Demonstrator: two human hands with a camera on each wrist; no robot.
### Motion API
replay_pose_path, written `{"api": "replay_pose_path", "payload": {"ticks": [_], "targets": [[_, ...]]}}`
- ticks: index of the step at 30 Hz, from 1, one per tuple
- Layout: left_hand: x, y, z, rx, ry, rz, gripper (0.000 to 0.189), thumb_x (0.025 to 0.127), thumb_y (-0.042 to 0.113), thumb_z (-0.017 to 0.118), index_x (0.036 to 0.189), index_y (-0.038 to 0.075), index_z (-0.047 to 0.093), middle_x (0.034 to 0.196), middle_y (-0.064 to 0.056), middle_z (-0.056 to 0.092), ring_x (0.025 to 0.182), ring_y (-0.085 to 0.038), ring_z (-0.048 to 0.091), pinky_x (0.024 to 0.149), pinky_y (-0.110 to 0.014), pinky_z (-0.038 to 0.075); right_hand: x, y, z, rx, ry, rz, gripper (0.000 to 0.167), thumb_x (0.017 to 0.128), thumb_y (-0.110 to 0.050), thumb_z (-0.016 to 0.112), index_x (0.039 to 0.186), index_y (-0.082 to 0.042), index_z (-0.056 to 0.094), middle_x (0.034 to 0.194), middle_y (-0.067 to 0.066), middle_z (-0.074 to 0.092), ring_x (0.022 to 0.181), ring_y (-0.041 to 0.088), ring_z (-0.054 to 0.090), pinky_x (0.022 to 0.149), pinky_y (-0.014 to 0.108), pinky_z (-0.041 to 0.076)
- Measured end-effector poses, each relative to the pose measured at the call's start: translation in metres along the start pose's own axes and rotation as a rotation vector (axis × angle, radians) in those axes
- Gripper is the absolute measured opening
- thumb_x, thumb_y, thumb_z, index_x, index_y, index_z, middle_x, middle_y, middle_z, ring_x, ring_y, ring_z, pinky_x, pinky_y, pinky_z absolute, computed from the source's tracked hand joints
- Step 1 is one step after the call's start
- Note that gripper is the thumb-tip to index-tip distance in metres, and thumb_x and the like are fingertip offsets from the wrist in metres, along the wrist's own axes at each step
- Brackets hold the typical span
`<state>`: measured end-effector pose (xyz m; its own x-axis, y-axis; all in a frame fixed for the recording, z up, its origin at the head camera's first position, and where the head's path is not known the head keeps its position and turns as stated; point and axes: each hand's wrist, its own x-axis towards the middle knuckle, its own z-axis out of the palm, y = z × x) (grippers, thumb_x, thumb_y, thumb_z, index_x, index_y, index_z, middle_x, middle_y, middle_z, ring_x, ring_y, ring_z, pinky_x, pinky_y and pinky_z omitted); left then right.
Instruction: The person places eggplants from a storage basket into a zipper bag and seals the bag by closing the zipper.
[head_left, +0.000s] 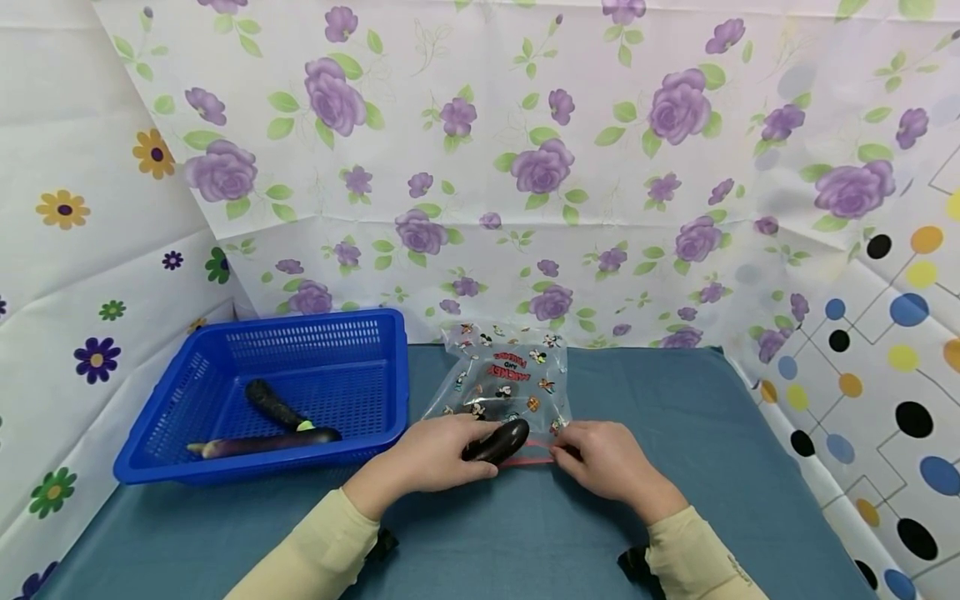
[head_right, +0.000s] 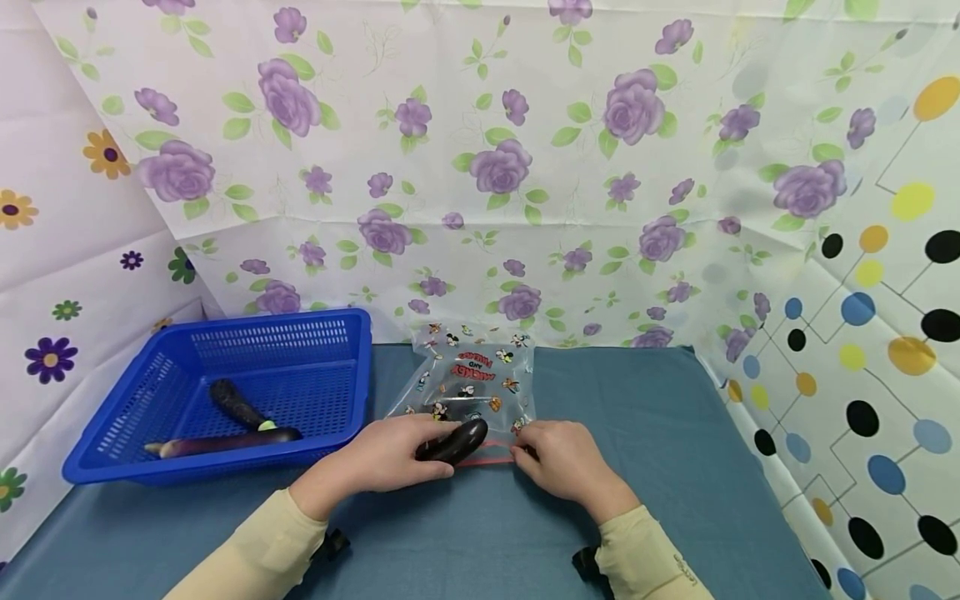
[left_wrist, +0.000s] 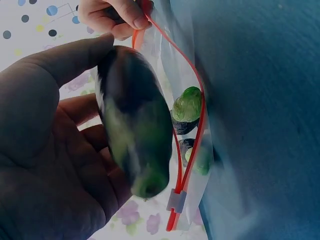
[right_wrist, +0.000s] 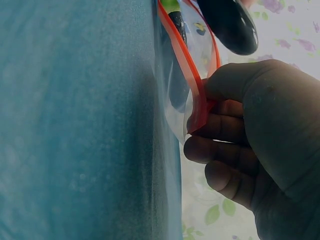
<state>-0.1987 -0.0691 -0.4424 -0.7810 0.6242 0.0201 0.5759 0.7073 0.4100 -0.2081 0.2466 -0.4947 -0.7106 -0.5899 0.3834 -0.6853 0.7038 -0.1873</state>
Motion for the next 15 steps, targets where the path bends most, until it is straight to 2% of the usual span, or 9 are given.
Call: {"api": "replay_pose_path", "payload": {"ticks": [7,12,15], "targets": [[-0.0004,-0.0023,0.0017,-0.001,-0.02,0.025,0.061,0.096,0.047,0.087,0.153,0.032,0.07,0.123,0.005,0.073,0.096,-0.009,0.06,0.08,-0.039,0.053,0.0002,0.0006,0.0005,-0.003,0.002,0.001,0.014,0.1,-0.02,0.084,0.089,-0.027,0.077,0.079,-0.016,0.064,0.063,-0.004,0.05,0.06,0.028,0.047],[-0.0005,-0.0029,0.0041,0.02,-0.017,0.06,0.059,0.095,0.044,0.088,0.151,0.034,0.072,0.123,0.006,0.075,0.102,-0.01,0.062,0.084,-0.04,0.055,0.0005,0.0004,-0.0004,-0.006,-0.004,0.006,0.015,0.1,-0.02,0.084,0.089,-0.027,0.076,0.079,-0.016,0.065,0.063,-0.004,0.05,0.06,0.028,0.047],[-0.0019,-0.0025,0.0039,0.031,-0.022,0.057,0.059,0.094,0.043,0.089,0.149,0.034,0.073,0.117,0.006,0.073,0.098,-0.01,0.061,0.081,-0.038,0.054,0.0006,0.0,-0.0005,-0.003,-0.008,0.01,0.015,0.1,-0.02,0.084,0.089,-0.027,0.076,0.079,-0.016,0.065,0.063,-0.004,0.05,0.06,0.028,0.047]]}}
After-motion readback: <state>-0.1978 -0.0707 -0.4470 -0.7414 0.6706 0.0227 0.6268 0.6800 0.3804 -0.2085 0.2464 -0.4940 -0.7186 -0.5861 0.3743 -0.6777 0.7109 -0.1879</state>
